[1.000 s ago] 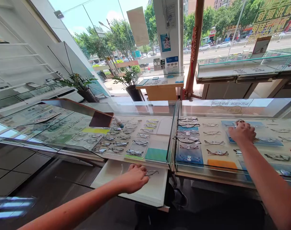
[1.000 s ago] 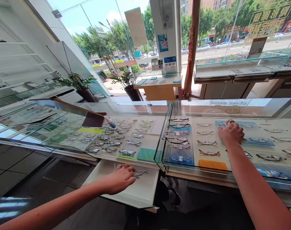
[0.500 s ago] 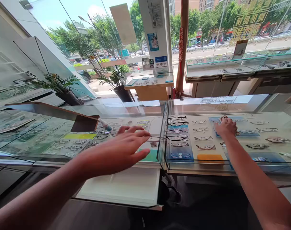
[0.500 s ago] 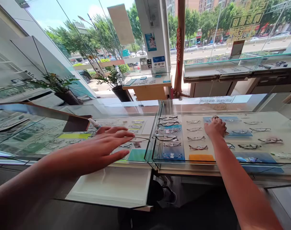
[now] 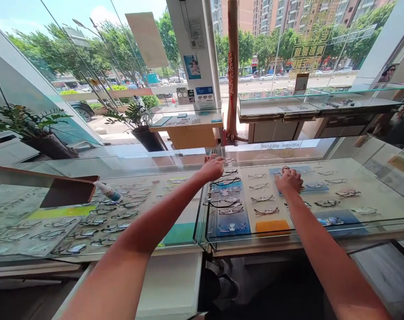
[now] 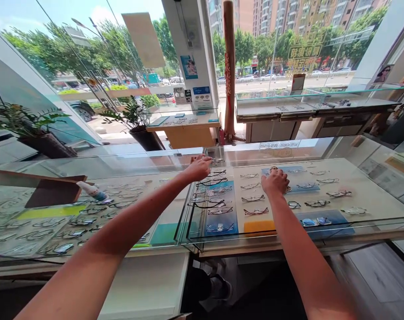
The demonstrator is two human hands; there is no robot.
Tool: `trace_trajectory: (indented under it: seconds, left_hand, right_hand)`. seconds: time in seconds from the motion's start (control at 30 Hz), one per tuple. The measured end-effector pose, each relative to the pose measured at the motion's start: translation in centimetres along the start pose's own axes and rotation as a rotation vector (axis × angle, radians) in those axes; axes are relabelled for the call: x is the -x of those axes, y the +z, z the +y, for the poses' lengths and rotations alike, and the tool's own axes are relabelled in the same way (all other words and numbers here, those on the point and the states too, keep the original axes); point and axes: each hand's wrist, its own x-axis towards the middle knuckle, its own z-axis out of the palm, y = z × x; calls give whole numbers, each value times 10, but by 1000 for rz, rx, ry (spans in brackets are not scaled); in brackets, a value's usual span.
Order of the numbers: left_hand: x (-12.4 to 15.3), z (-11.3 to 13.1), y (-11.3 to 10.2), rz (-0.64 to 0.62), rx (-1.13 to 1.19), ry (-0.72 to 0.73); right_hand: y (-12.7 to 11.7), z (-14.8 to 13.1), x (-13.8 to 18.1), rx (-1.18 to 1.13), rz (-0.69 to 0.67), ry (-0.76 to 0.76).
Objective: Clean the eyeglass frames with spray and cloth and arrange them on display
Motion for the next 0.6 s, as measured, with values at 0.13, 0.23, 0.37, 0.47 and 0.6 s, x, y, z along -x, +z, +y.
trace_trajectory:
  seconds: [0.13, 0.23, 0.37, 0.47, 0.6]
  left_hand:
    - [-10, -9, 22, -38, 0, 21]
    - [-12, -12, 27, -61, 14, 47]
    - [-9, -11, 27, -87, 38, 83]
    - [-3, -5, 20, -72, 43, 78]
    - [17, 9, 9, 32, 45, 64]
  right_hand:
    - [0, -1, -1, -4, -4, 4]
    - [0, -2, 0, -5, -5, 8]
    - [-1, -1, -1, -5, -14, 4]
    - [-1, 0, -2, -1, -23, 5]
    - [-2, 0, -2, 15, -15, -5]
